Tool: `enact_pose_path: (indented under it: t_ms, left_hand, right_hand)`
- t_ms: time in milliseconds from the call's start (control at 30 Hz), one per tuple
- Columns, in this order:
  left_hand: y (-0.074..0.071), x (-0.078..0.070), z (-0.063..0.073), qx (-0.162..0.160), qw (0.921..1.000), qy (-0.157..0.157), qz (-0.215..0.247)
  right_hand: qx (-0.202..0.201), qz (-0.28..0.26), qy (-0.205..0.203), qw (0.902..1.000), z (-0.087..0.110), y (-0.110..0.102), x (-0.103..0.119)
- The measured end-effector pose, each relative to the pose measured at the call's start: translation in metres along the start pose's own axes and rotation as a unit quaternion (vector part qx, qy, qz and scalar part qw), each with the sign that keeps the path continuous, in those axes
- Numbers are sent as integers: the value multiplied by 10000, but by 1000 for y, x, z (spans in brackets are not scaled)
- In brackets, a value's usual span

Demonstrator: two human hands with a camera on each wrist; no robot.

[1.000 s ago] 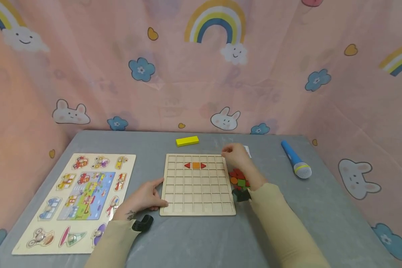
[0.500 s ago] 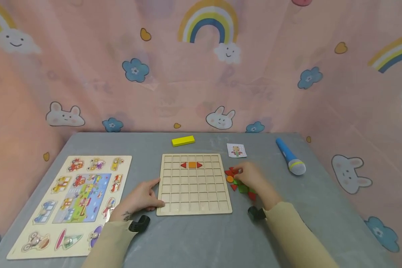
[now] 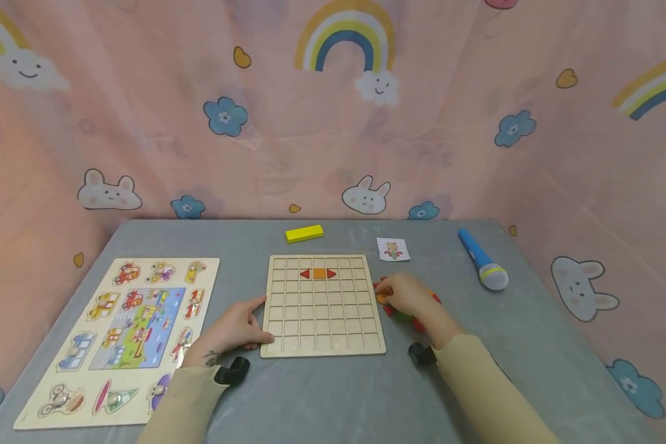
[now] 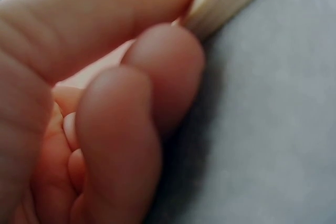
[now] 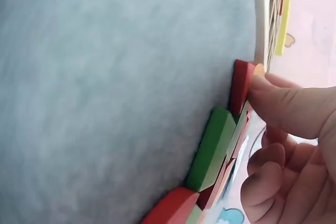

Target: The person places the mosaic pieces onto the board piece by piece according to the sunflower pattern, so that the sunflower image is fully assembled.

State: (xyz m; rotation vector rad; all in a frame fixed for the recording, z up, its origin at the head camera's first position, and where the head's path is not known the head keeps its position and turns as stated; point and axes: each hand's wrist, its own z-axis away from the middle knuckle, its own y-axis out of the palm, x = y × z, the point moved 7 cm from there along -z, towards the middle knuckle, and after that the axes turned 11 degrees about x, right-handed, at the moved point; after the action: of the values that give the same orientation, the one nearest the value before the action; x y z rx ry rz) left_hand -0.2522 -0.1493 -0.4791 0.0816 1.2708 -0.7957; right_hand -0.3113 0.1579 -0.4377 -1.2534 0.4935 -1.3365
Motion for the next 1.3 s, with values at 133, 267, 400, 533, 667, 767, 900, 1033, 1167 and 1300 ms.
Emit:
enact_pose_path:
  t_ms: [133,267,400,533,667,767,900,1033,1167,1300]
  left_hand:
    - [0,-1,0,42,10000,71,-27]
    - [0,-1,0,16,9999,90,-73]
    - [-1,0,1,-37,9999,49,-90]
    - [-1,0,1,-48,10000,35,-70]
    - [0,0,1,-42,10000,51,-58]
    - [0,0,1,-29,10000,47,-42]
    - [0,-1,0,13,10000,57,11]
    - [0,-2,1,39,10000,63,17]
    - [-1,-2,1,52,10000,38,-12]
    - [-1,-2,0,73,10000,-22,-43]
  right_hand:
    - [-78,-421,230,9988,1,-3,-3]
    - [-162,-1716,650,9829,1,-7,0]
    - [-316,-3260,794,9415,-8,-1,20]
    - [-431,-4200,717,9037,-28,13,46]
    - [-545,-4563,882,8837,-44,27,64]
    - [-656,-4383,1015,8907,-51,32,71]
    - [-795,-4011,1094,9060,-55,33,76]
    - [-796,-3795,1106,9151,-57,32,78]
    - [-744,-3530,1153,9255,-58,30,80]
    - [-744,-3204,1120,9377,-54,25,80]
